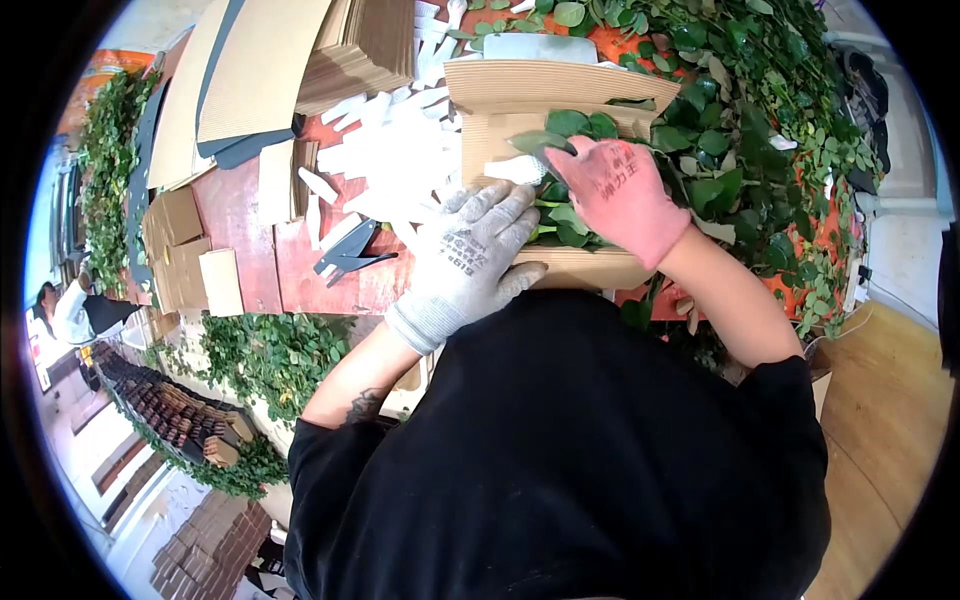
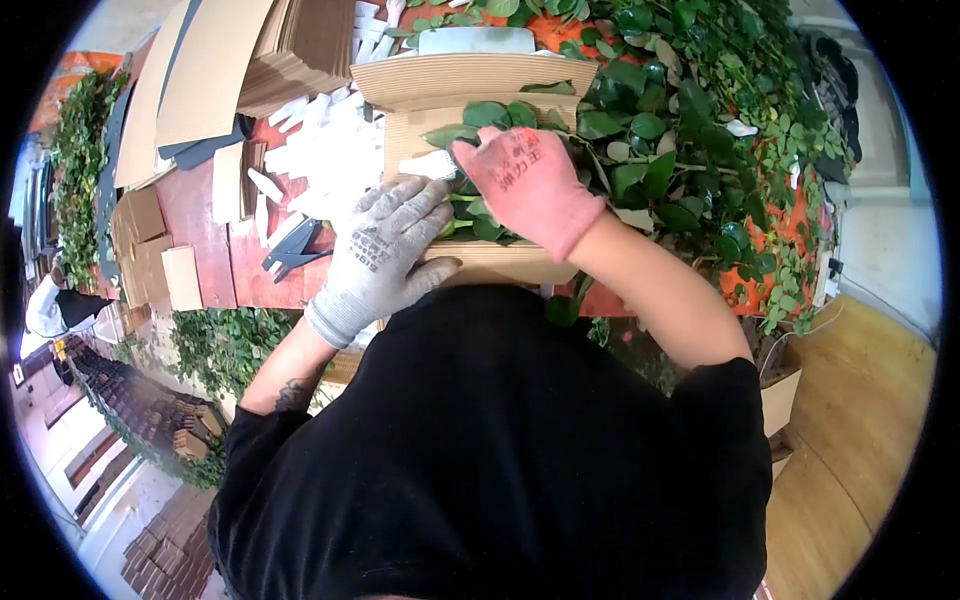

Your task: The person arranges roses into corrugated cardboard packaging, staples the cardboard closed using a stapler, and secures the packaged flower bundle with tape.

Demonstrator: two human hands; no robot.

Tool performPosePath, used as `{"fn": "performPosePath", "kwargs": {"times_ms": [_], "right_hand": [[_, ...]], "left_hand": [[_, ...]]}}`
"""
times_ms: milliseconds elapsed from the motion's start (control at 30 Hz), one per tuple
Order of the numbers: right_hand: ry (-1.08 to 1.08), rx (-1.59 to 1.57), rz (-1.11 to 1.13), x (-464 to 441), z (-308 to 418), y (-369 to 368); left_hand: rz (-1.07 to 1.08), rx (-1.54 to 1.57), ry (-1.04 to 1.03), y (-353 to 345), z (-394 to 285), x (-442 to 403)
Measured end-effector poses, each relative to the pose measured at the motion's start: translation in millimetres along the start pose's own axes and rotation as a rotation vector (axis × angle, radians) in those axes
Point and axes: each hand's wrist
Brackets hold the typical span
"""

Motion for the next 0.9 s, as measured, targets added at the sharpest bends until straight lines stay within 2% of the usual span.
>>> {"fn": "performPosePath", "kwargs": {"times_ms": [100, 233, 300, 333, 367, 400, 433, 567, 633, 733, 767, 833, 900], "right_hand": [[-0.101, 0.024, 0.193, -0.7, 9.7, 16.4], [-0.069, -0.049, 0.021, 0.1, 5.4, -0.7], [-0.119, 0.022, 0.332, -4.0, 14.5, 15.1], [-0.127, 0.018, 0.325, -1.9, 14.0, 12.1], [-0.070, 0.029, 0.102, 3.0, 12.9, 4.7], [-0.014, 0.043, -0.119, 8.1, 12.4, -2.9], [0.046, 0.070, -0.239, 6.8, 9.5, -8.7], [0.012, 0.067, -0.145, 6.8, 11.7, -3.9], [-0.096, 0.095, 0.049, 7.6, 17.3, -1.1], [-0.137, 0.021, 0.105, 5.3, 14.8, -0.3], [-0.147, 0.019, 0.103, 6.0, 13.8, -2.6], [-0.079, 0.014, -0.046, 8.1, 13.1, -8.5], [-0.088, -0.012, 0.002, 4.7, 13.0, -7.7]], "left_hand": [[-0.012, 0.024, -0.032, 0.4, 2.1, -0.8], [-0.006, 0.038, -0.056, 4.8, 2.8, -3.4], [-0.042, 0.015, -0.071, -1.5, 15.0, -1.9], [-0.085, -0.007, -0.074, -0.3, 21.4, -2.5], [-0.202, 0.016, -0.010, 9.1, 28.9, -1.9], [-0.190, -0.022, 0.079, 16.7, 35.7, -5.5], [-0.163, 0.004, 0.104, 18.4, 41.1, -11.1], [-0.062, 0.139, 0.156, 1.9, 61.3, -23.4], [-0.093, 0.177, 0.146, 0.2, 64.4, -25.1], [-0.130, 0.214, 0.156, 2.3, 64.7, -21.0], [-0.147, 0.211, 0.169, 4.0, 64.9, -19.1], [-0.166, 0.221, 0.181, 9.8, 66.7, -12.2], [-0.178, 0.254, 0.210, 13.1, 70.0, -4.6]]}}
Point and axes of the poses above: each hand's wrist, its own x-axis away from the middle knuckle, its own y-axis out of the back of the hand, z = x × y, and after that the axes turned 9 degrees about -y, right-handed
